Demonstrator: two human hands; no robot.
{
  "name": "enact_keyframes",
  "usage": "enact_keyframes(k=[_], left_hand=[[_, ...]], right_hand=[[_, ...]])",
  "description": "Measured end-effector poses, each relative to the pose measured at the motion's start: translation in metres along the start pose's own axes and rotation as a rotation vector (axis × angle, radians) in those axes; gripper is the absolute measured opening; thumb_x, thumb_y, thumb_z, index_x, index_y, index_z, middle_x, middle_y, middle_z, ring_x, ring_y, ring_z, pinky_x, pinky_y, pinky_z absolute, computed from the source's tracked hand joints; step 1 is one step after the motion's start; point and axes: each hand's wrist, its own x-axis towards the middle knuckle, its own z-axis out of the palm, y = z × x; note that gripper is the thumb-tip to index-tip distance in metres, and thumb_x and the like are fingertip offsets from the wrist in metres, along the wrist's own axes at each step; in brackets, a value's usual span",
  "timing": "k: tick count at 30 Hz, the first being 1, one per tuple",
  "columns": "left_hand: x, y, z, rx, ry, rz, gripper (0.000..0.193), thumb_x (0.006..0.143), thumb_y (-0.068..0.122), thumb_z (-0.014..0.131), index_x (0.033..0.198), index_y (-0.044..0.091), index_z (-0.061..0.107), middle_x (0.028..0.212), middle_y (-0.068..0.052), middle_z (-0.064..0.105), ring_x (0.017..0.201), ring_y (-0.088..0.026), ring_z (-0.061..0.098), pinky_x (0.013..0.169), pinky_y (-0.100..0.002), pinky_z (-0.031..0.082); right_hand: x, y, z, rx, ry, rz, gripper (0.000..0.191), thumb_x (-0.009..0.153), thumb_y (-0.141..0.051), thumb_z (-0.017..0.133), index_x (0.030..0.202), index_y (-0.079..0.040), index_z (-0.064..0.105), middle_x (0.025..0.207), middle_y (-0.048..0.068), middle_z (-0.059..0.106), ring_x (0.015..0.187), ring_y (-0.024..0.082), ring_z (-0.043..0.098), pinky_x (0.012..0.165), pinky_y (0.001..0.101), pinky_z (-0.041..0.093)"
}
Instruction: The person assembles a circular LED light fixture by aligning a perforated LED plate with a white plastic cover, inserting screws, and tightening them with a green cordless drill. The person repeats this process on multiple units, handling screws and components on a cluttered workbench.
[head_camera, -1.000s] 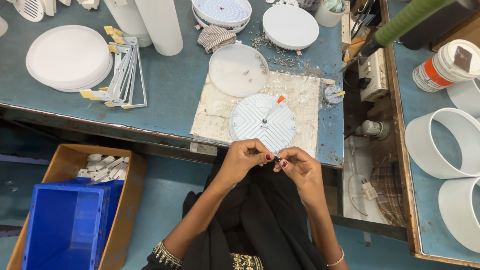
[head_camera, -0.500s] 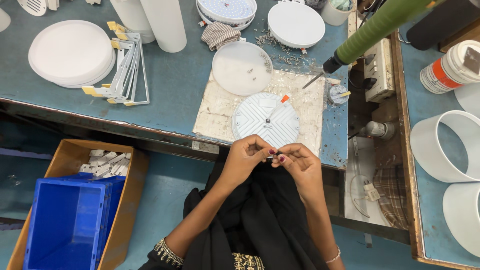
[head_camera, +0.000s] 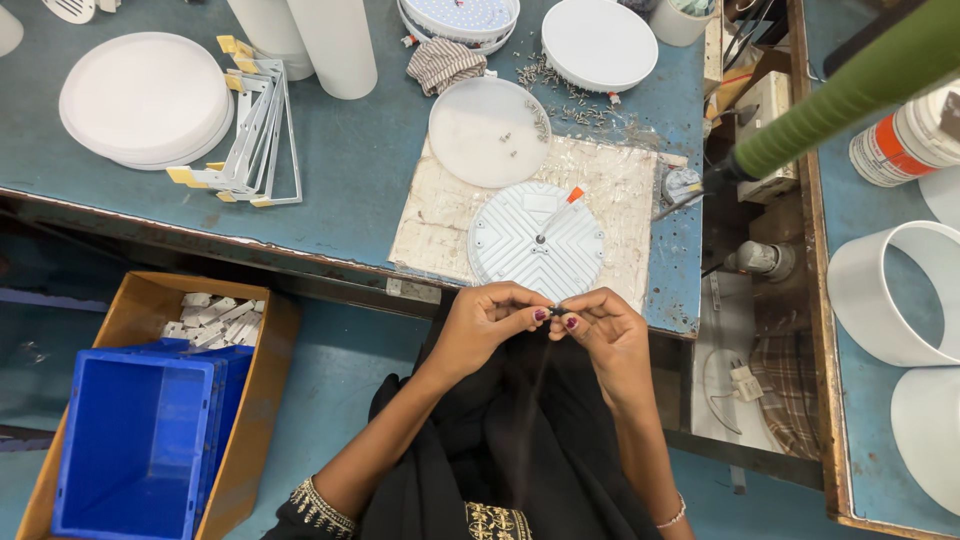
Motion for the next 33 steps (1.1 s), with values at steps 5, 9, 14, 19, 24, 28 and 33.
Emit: enact_keyframes(k=[5, 9, 14, 19, 24, 28, 33], left_hand=[[-0.007, 0.009, 0.006, 0.04, 0.016, -0.029, 0.021, 0.097, 0.006, 0.07, 0.113, -0.007, 0.074, 0.1, -0.009, 0.077, 0.089, -0.009, 0.07, 0.082, -0.022, 0.057], [-0.01, 0.02, 0.008, 0.134, 0.107, -0.079, 0.021, 0.093, 0.005, 0.072, 0.11, -0.007, 0.074, 0.099, -0.009, 0.078, 0.088, -0.011, 0.074, 0.081, -0.023, 0.058], [-0.012, 0.026, 0.011, 0.097, 0.077, -0.052, 0.022, 0.093, 0.004, 0.072, 0.112, -0.007, 0.073, 0.102, -0.009, 0.078, 0.09, -0.01, 0.074, 0.083, -0.023, 0.059], [-0.014, 0.022, 0.013, 0.082, 0.113, -0.051, 0.02, 0.092, 0.003, 0.072, 0.109, -0.007, 0.073, 0.1, -0.01, 0.078, 0.088, -0.011, 0.075, 0.081, -0.023, 0.059], [-0.013, 0.014, 0.015, 0.109, 0.135, -0.04, 0.019, 0.091, 0.001, 0.073, 0.108, -0.008, 0.074, 0.098, -0.011, 0.078, 0.086, -0.011, 0.074, 0.079, -0.023, 0.059], [-0.014, 0.012, 0.015, 0.083, 0.112, -0.036, 0.019, 0.092, 0.002, 0.072, 0.108, -0.007, 0.073, 0.099, -0.01, 0.078, 0.086, -0.01, 0.074, 0.08, -0.023, 0.059], [-0.014, 0.012, 0.017, 0.094, 0.118, -0.057, 0.019, 0.091, 0.002, 0.073, 0.108, -0.007, 0.074, 0.099, -0.01, 0.078, 0.086, -0.01, 0.074, 0.079, -0.023, 0.059]], right_hand=[[0.002, -0.001, 0.002, -0.019, 0.0, 0.006, 0.014, 0.096, -0.002, 0.068, 0.108, 0.007, 0.066, 0.096, 0.015, 0.073, 0.087, 0.018, 0.07, 0.083, 0.0316, 0.059], [-0.001, -0.005, 0.006, -0.079, 0.038, -0.004, 0.013, 0.095, 0.001, 0.067, 0.107, 0.007, 0.065, 0.096, 0.014, 0.073, 0.087, 0.017, 0.07, 0.083, 0.0309, 0.059], [-0.005, -0.008, 0.011, -0.069, 0.043, -0.043, 0.013, 0.097, 0.003, 0.066, 0.109, 0.007, 0.063, 0.098, 0.014, 0.071, 0.089, 0.016, 0.069, 0.085, 0.0291, 0.058], [-0.003, -0.01, 0.009, -0.043, -0.04, -0.027, 0.015, 0.095, 0.007, 0.065, 0.11, 0.006, 0.062, 0.101, 0.013, 0.069, 0.091, 0.015, 0.068, 0.086, 0.0283, 0.057], [-0.006, -0.014, 0.003, -0.052, -0.081, 0.035, 0.02, 0.092, 0.009, 0.065, 0.112, 0.008, 0.064, 0.102, 0.013, 0.07, 0.093, 0.016, 0.068, 0.088, 0.029, 0.057], [-0.008, -0.015, 0.002, -0.03, -0.098, 0.048, 0.023, 0.091, 0.009, 0.065, 0.114, 0.008, 0.064, 0.104, 0.012, 0.069, 0.094, 0.015, 0.068, 0.089, 0.0286, 0.057], [-0.008, -0.014, 0.003, -0.054, -0.055, 0.049, 0.02, 0.092, 0.008, 0.066, 0.112, 0.009, 0.064, 0.103, 0.013, 0.07, 0.093, 0.015, 0.068, 0.087, 0.0283, 0.057]])
